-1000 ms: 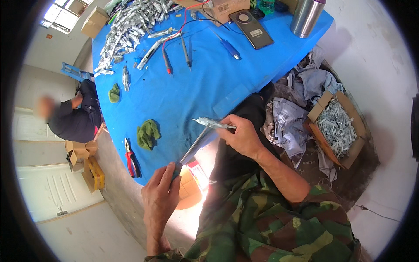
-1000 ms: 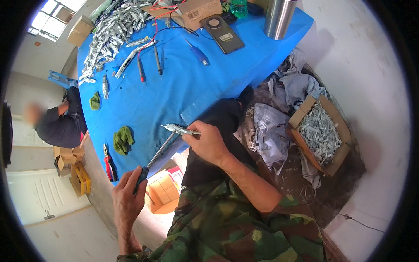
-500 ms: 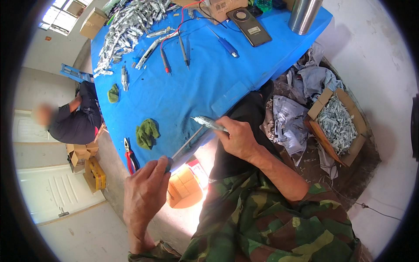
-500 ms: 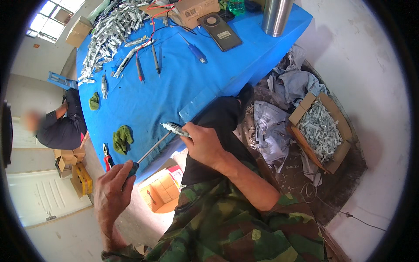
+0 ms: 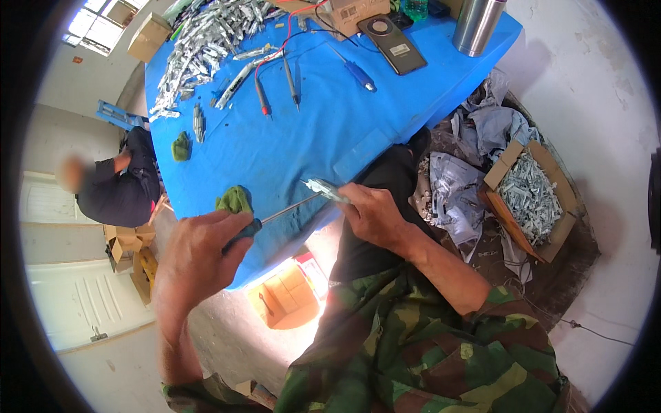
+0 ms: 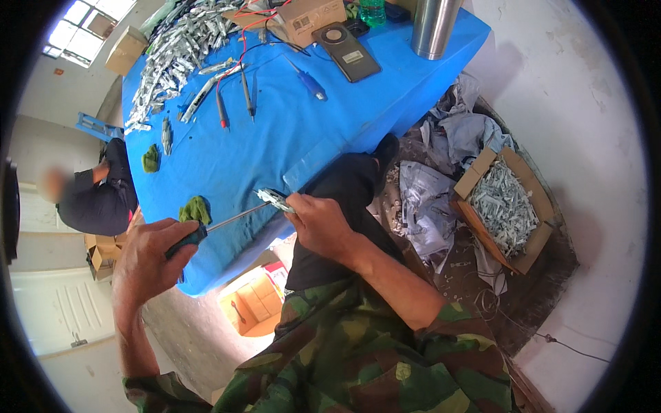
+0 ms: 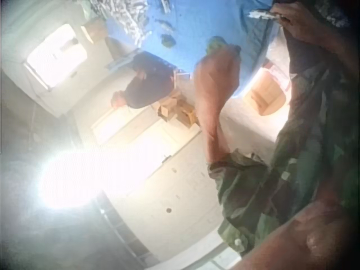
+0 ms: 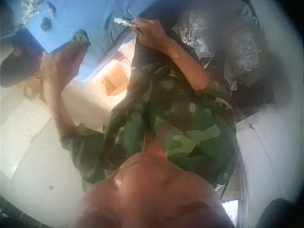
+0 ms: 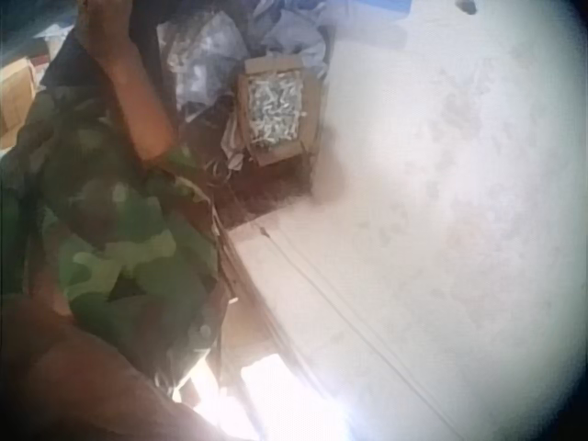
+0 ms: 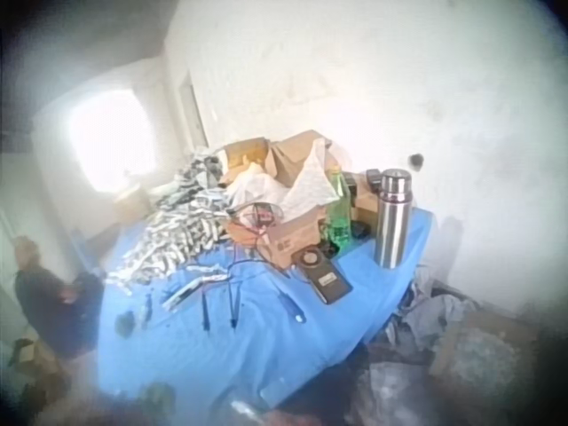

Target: The person wipes and cleans an electronic component using a cloth and then uses a screwdriver to secure parts of it by hand.

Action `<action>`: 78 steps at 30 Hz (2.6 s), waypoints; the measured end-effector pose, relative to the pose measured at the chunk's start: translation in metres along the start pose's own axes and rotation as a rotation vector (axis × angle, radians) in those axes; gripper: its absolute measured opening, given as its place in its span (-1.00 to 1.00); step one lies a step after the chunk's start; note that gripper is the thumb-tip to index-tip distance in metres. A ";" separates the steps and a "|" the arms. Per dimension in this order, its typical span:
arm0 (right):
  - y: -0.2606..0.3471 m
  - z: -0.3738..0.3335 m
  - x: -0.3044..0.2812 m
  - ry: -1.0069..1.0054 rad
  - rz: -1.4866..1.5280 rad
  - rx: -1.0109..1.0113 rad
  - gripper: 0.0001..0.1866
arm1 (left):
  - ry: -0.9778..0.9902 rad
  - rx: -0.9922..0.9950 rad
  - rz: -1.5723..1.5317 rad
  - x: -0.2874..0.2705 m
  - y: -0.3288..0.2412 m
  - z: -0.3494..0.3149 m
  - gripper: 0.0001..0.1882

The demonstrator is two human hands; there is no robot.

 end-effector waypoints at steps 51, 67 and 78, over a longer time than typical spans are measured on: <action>-0.009 -0.015 0.001 0.227 0.868 0.541 -0.81 | -0.373 -0.058 -0.500 0.107 -0.003 0.010 -0.61; -0.002 -0.035 0.014 0.127 1.145 0.537 -0.55 | -0.476 -0.365 -1.402 0.181 0.001 -0.004 -0.74; -0.002 -0.036 0.008 0.167 1.037 0.568 -0.59 | -0.422 -0.278 -1.001 0.175 -0.012 -0.005 -0.83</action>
Point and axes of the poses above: each hand's wrist, its own z-axis towards the middle knuckle, its own x-axis out of the palm, y = z × x, the point moved 10 cm from there along z, towards the middle knuckle
